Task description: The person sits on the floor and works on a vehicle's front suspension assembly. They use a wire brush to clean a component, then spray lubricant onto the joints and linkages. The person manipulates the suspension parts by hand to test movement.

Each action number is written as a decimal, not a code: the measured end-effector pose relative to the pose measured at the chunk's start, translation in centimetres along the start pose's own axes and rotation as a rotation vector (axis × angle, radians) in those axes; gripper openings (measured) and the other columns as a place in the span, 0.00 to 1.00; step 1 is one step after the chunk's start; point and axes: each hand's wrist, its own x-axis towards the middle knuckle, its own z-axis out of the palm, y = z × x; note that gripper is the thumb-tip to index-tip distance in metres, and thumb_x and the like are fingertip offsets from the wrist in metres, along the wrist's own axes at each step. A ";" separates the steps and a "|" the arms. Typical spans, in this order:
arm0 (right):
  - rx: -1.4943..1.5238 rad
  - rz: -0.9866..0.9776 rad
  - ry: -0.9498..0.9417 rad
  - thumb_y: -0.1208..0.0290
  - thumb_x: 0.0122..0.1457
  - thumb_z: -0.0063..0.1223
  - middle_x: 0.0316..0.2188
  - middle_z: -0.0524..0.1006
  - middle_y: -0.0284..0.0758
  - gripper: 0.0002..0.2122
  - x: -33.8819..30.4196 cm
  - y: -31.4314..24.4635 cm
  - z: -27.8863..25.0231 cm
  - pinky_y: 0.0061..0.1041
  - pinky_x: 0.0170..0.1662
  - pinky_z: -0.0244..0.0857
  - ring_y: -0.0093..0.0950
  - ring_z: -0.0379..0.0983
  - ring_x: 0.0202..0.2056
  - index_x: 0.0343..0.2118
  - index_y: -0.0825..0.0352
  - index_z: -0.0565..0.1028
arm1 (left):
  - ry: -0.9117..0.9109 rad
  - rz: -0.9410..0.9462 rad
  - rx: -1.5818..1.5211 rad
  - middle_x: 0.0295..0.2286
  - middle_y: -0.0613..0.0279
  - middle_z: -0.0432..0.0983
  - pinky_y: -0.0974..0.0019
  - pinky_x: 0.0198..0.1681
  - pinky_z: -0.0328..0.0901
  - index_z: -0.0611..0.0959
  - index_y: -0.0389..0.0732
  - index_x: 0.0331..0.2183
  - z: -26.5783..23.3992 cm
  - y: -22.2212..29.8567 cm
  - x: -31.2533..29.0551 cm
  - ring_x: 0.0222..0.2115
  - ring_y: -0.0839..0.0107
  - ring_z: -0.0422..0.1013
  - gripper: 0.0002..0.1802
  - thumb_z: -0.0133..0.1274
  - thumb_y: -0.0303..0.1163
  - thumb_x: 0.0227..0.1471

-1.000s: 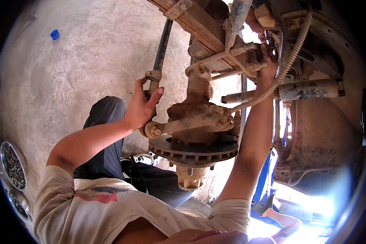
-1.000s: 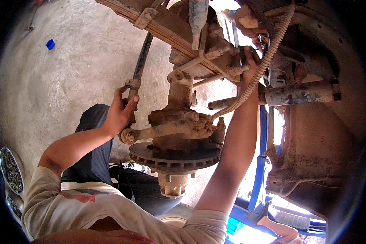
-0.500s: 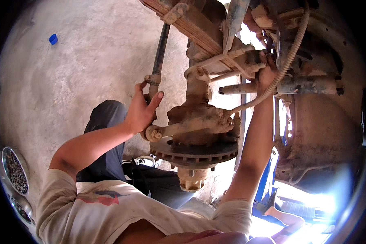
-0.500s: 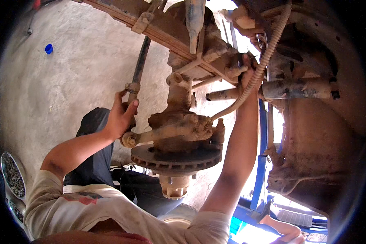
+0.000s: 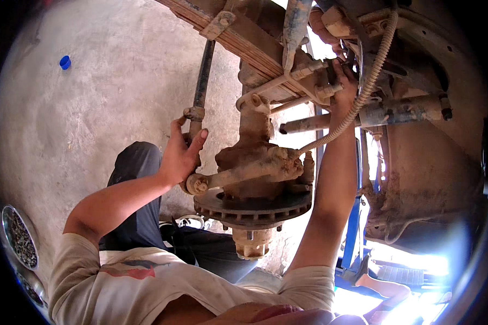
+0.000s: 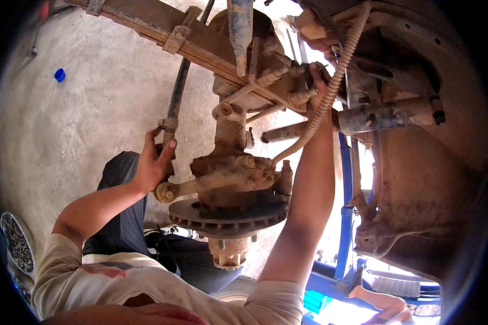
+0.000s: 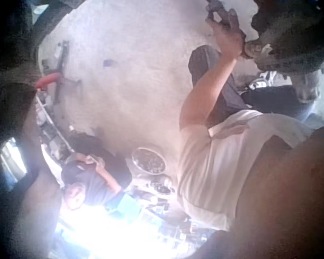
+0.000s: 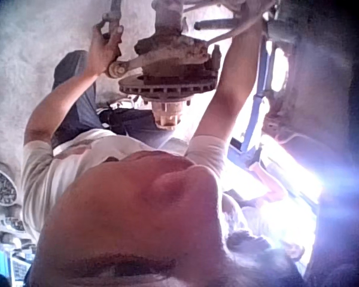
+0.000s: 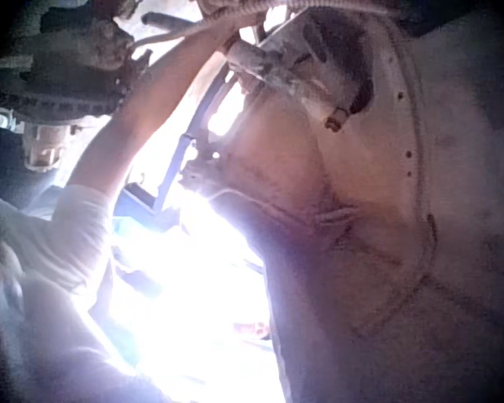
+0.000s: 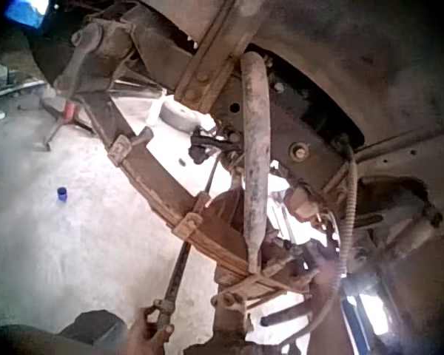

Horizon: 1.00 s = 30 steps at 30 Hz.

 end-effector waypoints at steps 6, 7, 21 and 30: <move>0.125 0.021 0.103 0.62 0.54 0.62 0.40 0.77 0.42 0.22 -2.0 0.0 0.5 0.24 0.49 0.64 0.29 0.71 0.41 0.45 0.76 0.74 | 0.046 0.055 0.118 0.21 0.58 0.71 0.66 0.24 0.63 0.55 0.29 0.54 -0.1 -0.9 0.7 0.21 0.72 0.68 0.39 0.51 0.50 0.57; 0.075 0.048 0.089 0.62 0.54 0.62 0.41 0.77 0.41 0.22 -1.6 -0.9 1.0 0.24 0.49 0.64 0.28 0.71 0.41 0.45 0.76 0.74 | 0.047 0.046 0.113 0.21 0.58 0.71 0.65 0.24 0.63 0.55 0.29 0.54 -0.2 -0.7 0.4 0.21 0.72 0.69 0.39 0.51 0.50 0.57; -0.178 -0.098 0.100 0.63 0.57 0.57 0.40 0.78 0.40 0.17 -2.0 0.9 0.5 0.27 0.46 0.65 0.27 0.73 0.40 0.45 0.71 0.76 | 0.034 -0.008 0.059 0.21 0.58 0.72 0.66 0.22 0.62 0.54 0.30 0.55 -0.4 -0.5 0.1 0.18 0.72 0.68 0.39 0.51 0.48 0.58; 0.157 0.111 0.107 0.68 0.60 0.54 0.46 0.74 0.42 0.21 -3.6 -3.2 3.5 0.26 0.52 0.62 0.32 0.69 0.46 0.52 0.77 0.68 | 0.014 -0.093 0.110 0.28 0.58 0.72 0.67 0.30 0.64 0.55 0.36 0.57 -0.9 0.3 -0.4 0.27 0.74 0.67 0.36 0.49 0.48 0.59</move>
